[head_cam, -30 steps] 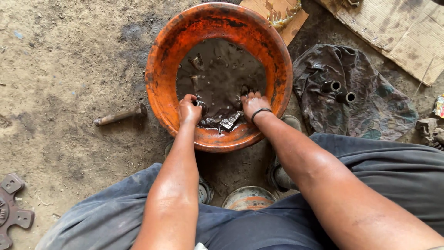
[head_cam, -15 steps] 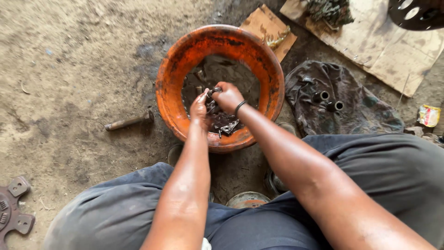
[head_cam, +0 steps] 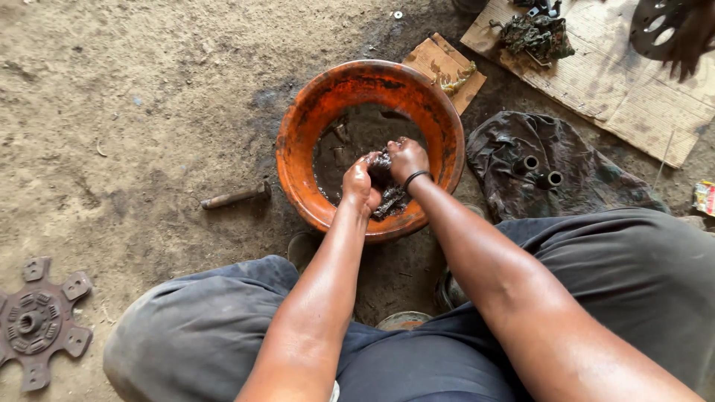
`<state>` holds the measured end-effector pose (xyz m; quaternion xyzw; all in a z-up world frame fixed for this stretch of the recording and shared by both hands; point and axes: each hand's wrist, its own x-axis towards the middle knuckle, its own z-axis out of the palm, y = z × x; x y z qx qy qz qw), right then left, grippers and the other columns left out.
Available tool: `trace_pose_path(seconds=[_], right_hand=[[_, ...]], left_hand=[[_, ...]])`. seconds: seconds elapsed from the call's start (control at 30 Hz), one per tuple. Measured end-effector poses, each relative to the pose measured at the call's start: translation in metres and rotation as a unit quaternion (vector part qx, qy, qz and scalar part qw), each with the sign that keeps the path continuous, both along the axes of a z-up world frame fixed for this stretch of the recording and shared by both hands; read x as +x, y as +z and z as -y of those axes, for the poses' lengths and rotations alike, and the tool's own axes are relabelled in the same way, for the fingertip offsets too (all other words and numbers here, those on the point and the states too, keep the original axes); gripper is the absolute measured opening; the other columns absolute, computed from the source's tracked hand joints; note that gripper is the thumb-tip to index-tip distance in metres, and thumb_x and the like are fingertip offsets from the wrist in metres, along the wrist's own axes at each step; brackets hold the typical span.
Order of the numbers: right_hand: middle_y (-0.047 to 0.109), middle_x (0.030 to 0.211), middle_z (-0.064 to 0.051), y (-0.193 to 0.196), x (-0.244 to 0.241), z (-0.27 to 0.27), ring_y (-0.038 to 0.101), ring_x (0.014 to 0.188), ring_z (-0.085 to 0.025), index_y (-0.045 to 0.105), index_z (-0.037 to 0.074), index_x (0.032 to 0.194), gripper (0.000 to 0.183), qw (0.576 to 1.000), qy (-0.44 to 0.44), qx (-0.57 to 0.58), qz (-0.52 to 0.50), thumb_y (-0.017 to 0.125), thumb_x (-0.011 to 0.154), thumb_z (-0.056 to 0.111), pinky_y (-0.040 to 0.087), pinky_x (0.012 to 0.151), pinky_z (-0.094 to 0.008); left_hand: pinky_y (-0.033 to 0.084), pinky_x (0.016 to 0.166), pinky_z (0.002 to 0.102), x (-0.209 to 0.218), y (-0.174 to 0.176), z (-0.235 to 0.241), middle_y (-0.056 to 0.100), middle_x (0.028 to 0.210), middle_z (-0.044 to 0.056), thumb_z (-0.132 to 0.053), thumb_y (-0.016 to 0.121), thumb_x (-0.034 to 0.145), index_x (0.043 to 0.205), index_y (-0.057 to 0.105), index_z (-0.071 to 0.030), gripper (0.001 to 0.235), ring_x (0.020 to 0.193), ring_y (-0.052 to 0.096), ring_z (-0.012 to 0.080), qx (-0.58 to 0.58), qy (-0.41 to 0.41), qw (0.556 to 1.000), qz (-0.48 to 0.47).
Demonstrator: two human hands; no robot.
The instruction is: The person sits on the ground and cleans small cylindrical metal parts by hand in a basin of dark liquid. They repeatedly submerge, rub, and rinse the parts, then place them on a cloth nearby. A second person assembles a large circular metal component in the background.
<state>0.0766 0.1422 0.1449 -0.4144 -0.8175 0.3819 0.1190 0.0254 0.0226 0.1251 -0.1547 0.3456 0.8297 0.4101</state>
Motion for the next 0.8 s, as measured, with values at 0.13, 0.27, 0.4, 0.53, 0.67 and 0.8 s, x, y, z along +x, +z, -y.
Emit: trace_pose_path(seconds=[0.13,0.27,0.4,0.53,0.67,0.8], right_hand=[[0.069,0.082,-0.01,-0.046,-0.012,-0.017,0.067,0.076,-0.029,0.073,0.005,0.093,0.026,0.909,-0.084,-0.369,-0.177,0.067,0.092,0.03,0.055,0.072,-0.044],[0.069,0.076,-0.002,-0.049,-0.022,-0.008,0.068,0.067,-0.02,0.071,0.008,0.091,0.017,0.759,-0.19,-0.557,-0.278,0.066,0.088,0.025,0.06,0.066,-0.04],[0.071,0.088,-0.01,-0.007,-0.033,0.025,0.067,0.08,-0.027,0.07,0.006,0.102,0.034,0.929,-0.022,-0.301,-0.212,0.073,0.094,0.039,0.055,0.072,-0.043],[0.071,0.095,-0.02,0.049,-0.014,0.077,0.07,0.085,-0.041,0.065,0.01,0.103,0.044,0.993,0.11,0.028,-0.037,0.064,0.094,0.053,0.055,0.071,-0.052],[0.073,0.096,-0.022,0.065,-0.009,0.079,0.071,0.085,-0.043,0.066,0.008,0.102,0.046,0.985,0.137,0.108,-0.009,0.062,0.093,0.053,0.055,0.072,-0.055],[0.073,0.093,-0.024,0.025,-0.02,0.044,0.07,0.088,-0.043,0.075,0.006,0.092,0.041,0.999,-0.023,-0.04,0.022,0.067,0.093,0.046,0.054,0.077,-0.05]], left_hand=[[0.059,0.08,0.044,-0.001,0.02,0.012,0.071,0.098,0.013,-0.019,0.065,0.099,0.108,0.07,0.0,0.023,0.087,0.068,0.0264,-0.051,-0.038,0.998,-0.027],[0.061,0.08,0.042,-0.009,0.023,0.021,0.07,0.099,0.013,-0.03,0.066,0.102,0.112,0.066,0.0,0.031,0.087,0.068,0.0272,-0.089,0.027,0.996,-0.011],[0.061,0.081,0.041,-0.013,0.005,0.03,0.072,0.102,0.012,-0.039,0.058,0.101,0.111,0.067,0.0,0.042,0.09,0.07,0.0269,-0.145,0.063,0.987,-0.015],[0.055,0.088,0.038,-0.021,-0.015,0.03,0.069,0.107,0.008,-0.049,0.049,0.107,0.112,0.066,-0.004,0.048,0.097,0.065,0.0238,-0.11,0.08,0.99,0.024],[0.056,0.086,0.041,-0.021,-0.026,0.028,0.067,0.101,0.013,-0.039,0.044,0.104,0.109,0.062,-0.002,0.042,0.095,0.064,0.027,-0.068,0.034,0.997,0.021],[0.055,0.087,0.038,-0.006,-0.035,0.012,0.066,0.104,0.011,-0.028,0.046,0.104,0.114,0.064,-0.005,0.03,0.096,0.062,0.0218,-0.152,0.037,0.986,-0.056]])
